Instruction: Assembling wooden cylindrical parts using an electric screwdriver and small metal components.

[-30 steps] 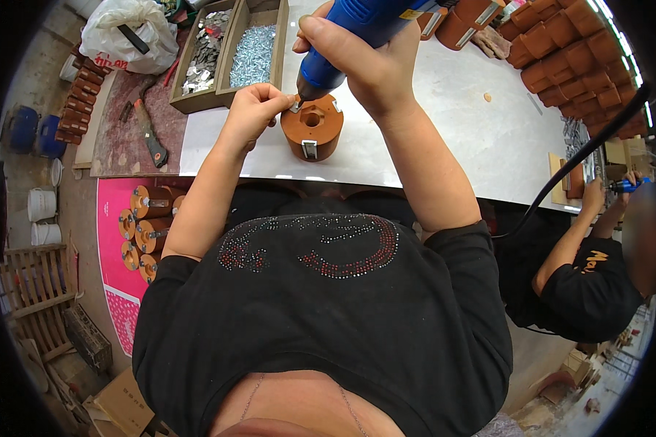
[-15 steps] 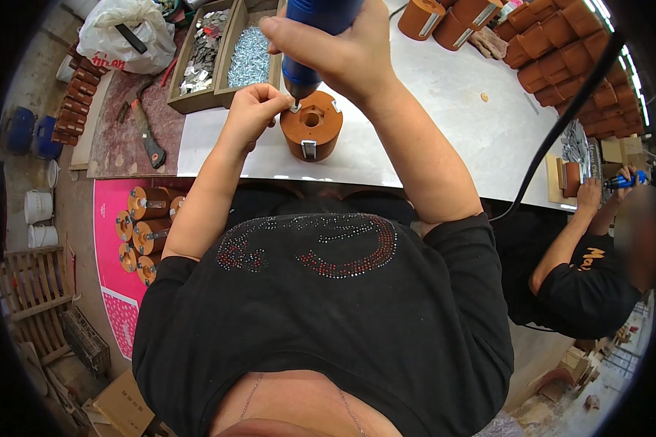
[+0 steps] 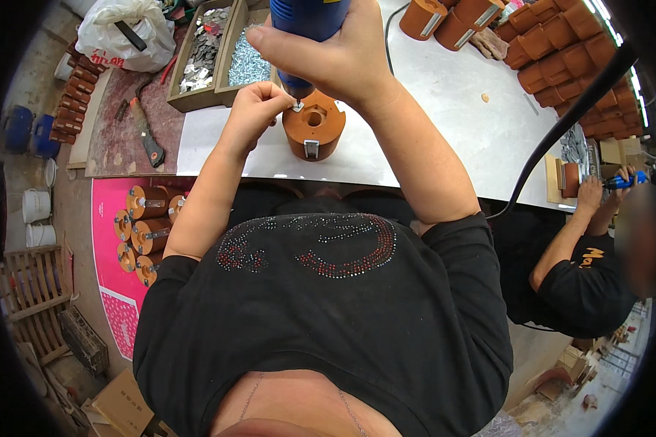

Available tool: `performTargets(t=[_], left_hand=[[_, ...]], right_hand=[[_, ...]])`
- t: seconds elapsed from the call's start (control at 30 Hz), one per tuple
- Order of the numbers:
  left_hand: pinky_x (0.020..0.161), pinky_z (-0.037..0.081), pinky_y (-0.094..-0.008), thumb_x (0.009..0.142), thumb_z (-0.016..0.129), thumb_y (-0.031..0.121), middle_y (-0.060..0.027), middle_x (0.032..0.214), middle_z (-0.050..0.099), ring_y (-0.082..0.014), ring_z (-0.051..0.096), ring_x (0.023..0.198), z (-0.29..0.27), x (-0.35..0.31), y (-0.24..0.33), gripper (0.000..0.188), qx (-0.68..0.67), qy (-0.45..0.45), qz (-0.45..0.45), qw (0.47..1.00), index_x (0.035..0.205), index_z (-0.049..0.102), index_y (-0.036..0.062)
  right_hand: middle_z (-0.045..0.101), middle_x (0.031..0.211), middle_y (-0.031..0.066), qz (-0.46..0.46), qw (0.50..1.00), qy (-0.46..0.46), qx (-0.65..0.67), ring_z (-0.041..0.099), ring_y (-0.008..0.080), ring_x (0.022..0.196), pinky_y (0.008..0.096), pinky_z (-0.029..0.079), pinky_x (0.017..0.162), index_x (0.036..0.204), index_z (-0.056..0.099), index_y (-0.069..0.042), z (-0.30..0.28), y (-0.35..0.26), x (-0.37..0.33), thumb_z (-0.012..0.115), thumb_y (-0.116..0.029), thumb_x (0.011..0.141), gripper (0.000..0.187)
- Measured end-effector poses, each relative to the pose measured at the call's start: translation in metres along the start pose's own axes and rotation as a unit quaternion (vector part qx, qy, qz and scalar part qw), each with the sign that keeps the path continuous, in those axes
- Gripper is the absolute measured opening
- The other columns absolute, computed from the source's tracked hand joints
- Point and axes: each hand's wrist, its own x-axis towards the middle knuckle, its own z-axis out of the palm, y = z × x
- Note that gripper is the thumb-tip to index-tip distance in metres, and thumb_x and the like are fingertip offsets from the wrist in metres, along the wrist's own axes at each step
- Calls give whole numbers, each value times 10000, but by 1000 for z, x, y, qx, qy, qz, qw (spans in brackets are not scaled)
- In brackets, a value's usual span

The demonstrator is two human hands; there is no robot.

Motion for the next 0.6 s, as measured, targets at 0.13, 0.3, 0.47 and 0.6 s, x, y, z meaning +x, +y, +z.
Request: performTargets(t=[0.13, 0.3, 0.47, 0.6], left_hand=[[553, 403, -218, 699, 664, 145, -49, 659, 575, -89, 502, 593, -2, 3, -7, 171, 31, -4, 23, 999, 678, 572, 3], [608, 429, -237, 712, 650, 178, -115, 841, 594, -117, 545, 712, 5, -2, -18, 220, 106, 92, 181, 974, 781, 591, -22], [703, 455, -262, 713, 648, 99, -134, 1014, 580, -137, 563, 843, 17, -10, -27, 183, 37, 11, 231, 972, 817, 593, -40], [709, 472, -232, 761, 594, 24, -116, 1021, 592, -117, 571, 819, 28, -21, -22, 118, -58, 28, 128, 990, 840, 602, -64]], right_hand=[[578, 677, 71, 12, 1000, -14, 18, 555, 103, 576, 218, 445, 543, 1075, 403, 67, -1, -4, 1, 665, -32, 667, 495], [575, 687, 67, 28, 1000, 5, 0, 554, 103, 592, 214, 441, 543, 1087, 393, 71, -2, -1, 0, 662, -26, 659, 515], [576, 697, 82, 4, 1000, 3, 9, 562, 116, 600, 221, 453, 551, 1089, 388, 72, -1, 1, 0, 651, -15, 660, 511], [577, 702, 94, -21, 999, -8, 35, 571, 132, 610, 230, 465, 557, 1086, 384, 77, -2, 3, 0, 638, -4, 664, 499]])
